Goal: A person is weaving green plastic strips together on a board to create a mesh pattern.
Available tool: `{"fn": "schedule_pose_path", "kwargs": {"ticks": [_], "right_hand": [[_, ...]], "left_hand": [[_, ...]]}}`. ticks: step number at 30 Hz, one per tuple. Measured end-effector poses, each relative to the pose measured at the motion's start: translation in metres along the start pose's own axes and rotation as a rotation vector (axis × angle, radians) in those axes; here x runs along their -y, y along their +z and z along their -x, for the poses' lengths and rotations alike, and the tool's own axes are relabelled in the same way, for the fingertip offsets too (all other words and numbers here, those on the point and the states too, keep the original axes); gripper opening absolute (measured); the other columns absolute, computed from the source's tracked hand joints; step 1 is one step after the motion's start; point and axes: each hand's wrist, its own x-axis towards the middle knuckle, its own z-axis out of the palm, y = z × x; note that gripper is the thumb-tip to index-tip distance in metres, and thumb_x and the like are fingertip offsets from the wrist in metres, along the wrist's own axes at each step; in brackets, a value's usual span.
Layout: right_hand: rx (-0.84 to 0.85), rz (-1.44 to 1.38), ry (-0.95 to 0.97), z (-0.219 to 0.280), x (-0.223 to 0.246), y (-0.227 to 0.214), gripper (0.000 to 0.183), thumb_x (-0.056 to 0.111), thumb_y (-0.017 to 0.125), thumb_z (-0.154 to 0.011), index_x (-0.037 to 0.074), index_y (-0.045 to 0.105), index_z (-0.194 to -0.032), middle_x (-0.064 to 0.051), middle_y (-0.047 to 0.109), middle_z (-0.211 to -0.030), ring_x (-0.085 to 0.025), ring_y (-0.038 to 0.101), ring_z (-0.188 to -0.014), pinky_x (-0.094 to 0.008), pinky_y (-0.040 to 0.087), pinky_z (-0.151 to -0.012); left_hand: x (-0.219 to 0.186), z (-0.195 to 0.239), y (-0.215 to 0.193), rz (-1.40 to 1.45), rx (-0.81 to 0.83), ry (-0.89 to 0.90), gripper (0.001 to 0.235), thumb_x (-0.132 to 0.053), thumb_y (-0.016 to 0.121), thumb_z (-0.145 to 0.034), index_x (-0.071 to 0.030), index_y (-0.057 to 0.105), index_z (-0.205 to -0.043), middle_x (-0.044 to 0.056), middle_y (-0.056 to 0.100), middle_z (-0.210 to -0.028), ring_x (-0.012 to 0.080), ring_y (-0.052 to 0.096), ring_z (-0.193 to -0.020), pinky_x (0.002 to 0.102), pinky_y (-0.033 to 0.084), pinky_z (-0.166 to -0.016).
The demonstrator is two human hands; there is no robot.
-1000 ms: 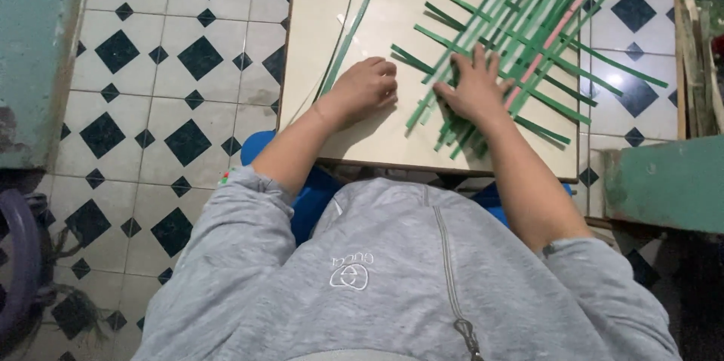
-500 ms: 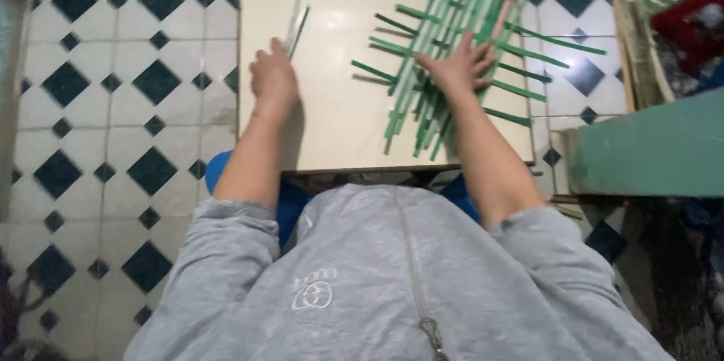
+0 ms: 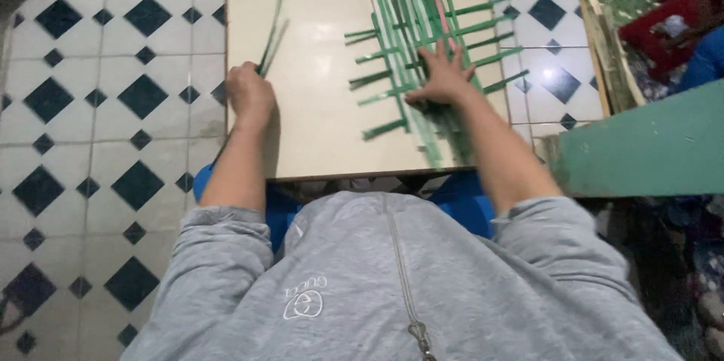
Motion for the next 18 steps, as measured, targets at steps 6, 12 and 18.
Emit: {"fn": "schedule_pose_path", "kwargs": {"ticks": [6,12,18], "right_hand": [[0.014,0.133,-0.155,-0.038,-0.024,0.002,0.103,0.075,0.075,-0.062,0.028,0.042,-0.147,-0.013,0.015,-0.162,-0.046,0.000,-0.146,-0.081,0.008,-0.102],[0.096,0.049,-0.057,0.001,0.032,-0.006,0.123,0.060,0.081,-0.058,0.022,0.019,-0.158,-0.020,-0.003,-0.162,-0.053,-0.005,-0.144,-0.080,0.002,-0.105],[0.174,0.147,-0.180,-0.018,-0.003,-0.001,0.126,0.072,0.080,-0.050,0.035,0.021,-0.155,-0.013,-0.004,-0.163,-0.048,-0.010,-0.144,-0.081,0.001,-0.104]], "left_hand": [[0.031,0.024,0.038,-0.068,-0.275,0.118,0.021,-0.013,0.074,-0.083,-0.015,0.074,-0.104,0.011,0.052,-0.114,0.0389,0.042,-0.122,0.053,0.043,-0.094],[0.019,0.018,0.025,0.100,-0.112,-0.223,0.033,-0.011,0.067,-0.090,-0.022,0.068,-0.121,0.011,0.037,-0.146,0.0458,0.023,-0.140,0.066,0.032,-0.106],[0.023,0.016,-0.009,-0.043,0.071,-0.274,0.052,-0.020,0.040,-0.104,-0.010,0.021,-0.152,0.020,0.059,-0.119,0.0440,0.064,-0.109,0.054,0.055,-0.086]]}}
